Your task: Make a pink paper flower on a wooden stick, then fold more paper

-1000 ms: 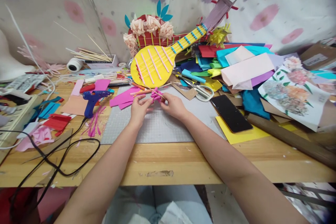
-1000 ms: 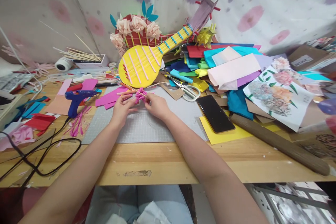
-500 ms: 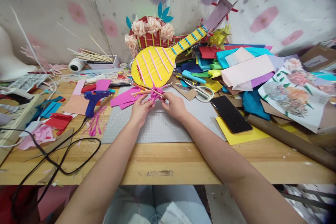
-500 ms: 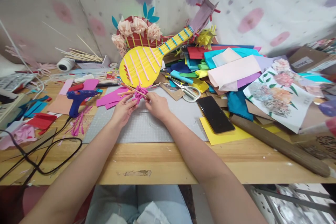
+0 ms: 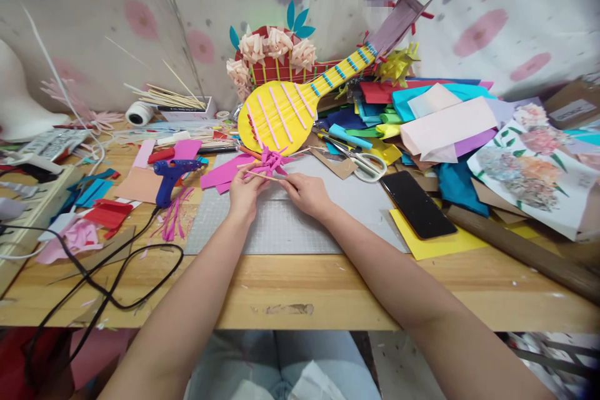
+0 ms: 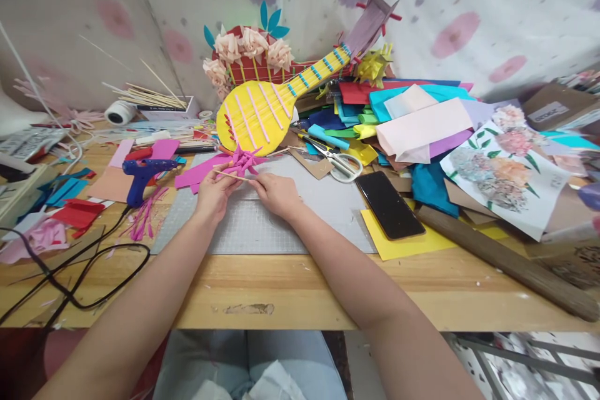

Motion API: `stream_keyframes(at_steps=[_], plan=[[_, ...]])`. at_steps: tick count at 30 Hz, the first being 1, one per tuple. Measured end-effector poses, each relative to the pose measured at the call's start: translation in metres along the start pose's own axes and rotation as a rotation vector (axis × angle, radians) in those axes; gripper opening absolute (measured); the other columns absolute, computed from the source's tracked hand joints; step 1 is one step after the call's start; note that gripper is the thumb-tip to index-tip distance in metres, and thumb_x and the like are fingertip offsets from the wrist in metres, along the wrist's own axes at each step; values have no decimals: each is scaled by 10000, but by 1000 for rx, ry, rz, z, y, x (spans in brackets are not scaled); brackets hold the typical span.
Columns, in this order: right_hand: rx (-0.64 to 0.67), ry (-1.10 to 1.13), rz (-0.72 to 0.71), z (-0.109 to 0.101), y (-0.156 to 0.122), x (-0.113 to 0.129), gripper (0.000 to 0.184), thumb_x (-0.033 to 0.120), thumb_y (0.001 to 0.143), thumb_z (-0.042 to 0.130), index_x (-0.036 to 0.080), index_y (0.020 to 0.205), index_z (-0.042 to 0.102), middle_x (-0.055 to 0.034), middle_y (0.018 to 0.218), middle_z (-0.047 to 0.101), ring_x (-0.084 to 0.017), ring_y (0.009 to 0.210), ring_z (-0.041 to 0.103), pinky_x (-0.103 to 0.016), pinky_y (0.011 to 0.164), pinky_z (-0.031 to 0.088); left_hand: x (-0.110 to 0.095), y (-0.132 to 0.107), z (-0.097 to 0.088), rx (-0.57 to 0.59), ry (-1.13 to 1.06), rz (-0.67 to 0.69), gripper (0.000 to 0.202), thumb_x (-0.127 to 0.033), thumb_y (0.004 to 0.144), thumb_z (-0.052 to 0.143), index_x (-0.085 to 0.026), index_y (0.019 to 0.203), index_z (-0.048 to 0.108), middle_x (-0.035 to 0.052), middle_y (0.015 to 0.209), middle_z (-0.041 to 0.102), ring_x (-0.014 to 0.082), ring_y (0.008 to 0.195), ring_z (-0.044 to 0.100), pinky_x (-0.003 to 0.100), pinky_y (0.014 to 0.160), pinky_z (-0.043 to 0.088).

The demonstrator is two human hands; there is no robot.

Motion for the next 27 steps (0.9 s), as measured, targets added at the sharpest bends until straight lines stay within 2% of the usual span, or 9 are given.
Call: stream_keyframes(at_steps=[3, 9, 14, 20, 24, 27], plan=[[27, -10, 81, 7, 1, -5, 337, 437, 915, 327, 227, 973, 585, -26, 852, 678, -158, 757, 603, -251, 582, 302, 2, -1, 3, 20, -51, -17, 331, -54, 597, 630, -165, 896, 543, -7, 726, 640, 98, 675, 627, 321, 814, 491], [59, -38, 164, 8, 2, -15, 345, 458, 905, 342, 225, 940, 594, -39, 840, 684, -167, 712, 603, -253, 572, 292, 5, -2, 13, 151, -95, -43, 413, 7, 574, 574, -185, 936, 517, 18, 844, 656, 124, 807, 638, 354, 872, 471], [1, -25, 160, 2, 1, -16, 350, 470, 898, 350, 228, 920, 602, -27, 821, 683, -168, 704, 602, -250, 569, 290, 3, -2, 14, 157, -125, 14, 451, -10, 576, 619, -191, 975, 510, 15, 869, 654, 113, 811, 633, 346, 890, 458], [17, 26, 139, 5, 0, -15, 334, 461, 885, 379, 218, 857, 606, -21, 752, 674, -162, 664, 597, -248, 560, 294, 4, -2, 12, 154, -99, 0, 392, -49, 591, 642, -181, 943, 534, 13, 839, 656, 106, 750, 632, 331, 862, 464], [36, 47, 126, 7, 1, -13, 345, 452, 891, 365, 215, 815, 604, -21, 722, 665, -158, 646, 590, -247, 557, 294, 5, -1, 10, 129, -94, -13, 366, -59, 583, 649, -168, 917, 545, -8, 739, 643, 90, 677, 620, 305, 831, 467], [58, 43, 107, 10, 1, -8, 347, 439, 896, 358, 206, 807, 600, -30, 712, 658, -155, 645, 585, -247, 559, 297, 5, -1, 7, 67, -89, -24, 365, -66, 563, 659, -163, 895, 541, -33, 645, 619, 84, 619, 606, 301, 806, 473]])
Point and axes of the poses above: each hand's wrist, its own y-axis towards the middle knuckle, its own z-axis out of the palm, x = y × z, the point moved 8 cm from there along y, towards the middle knuckle
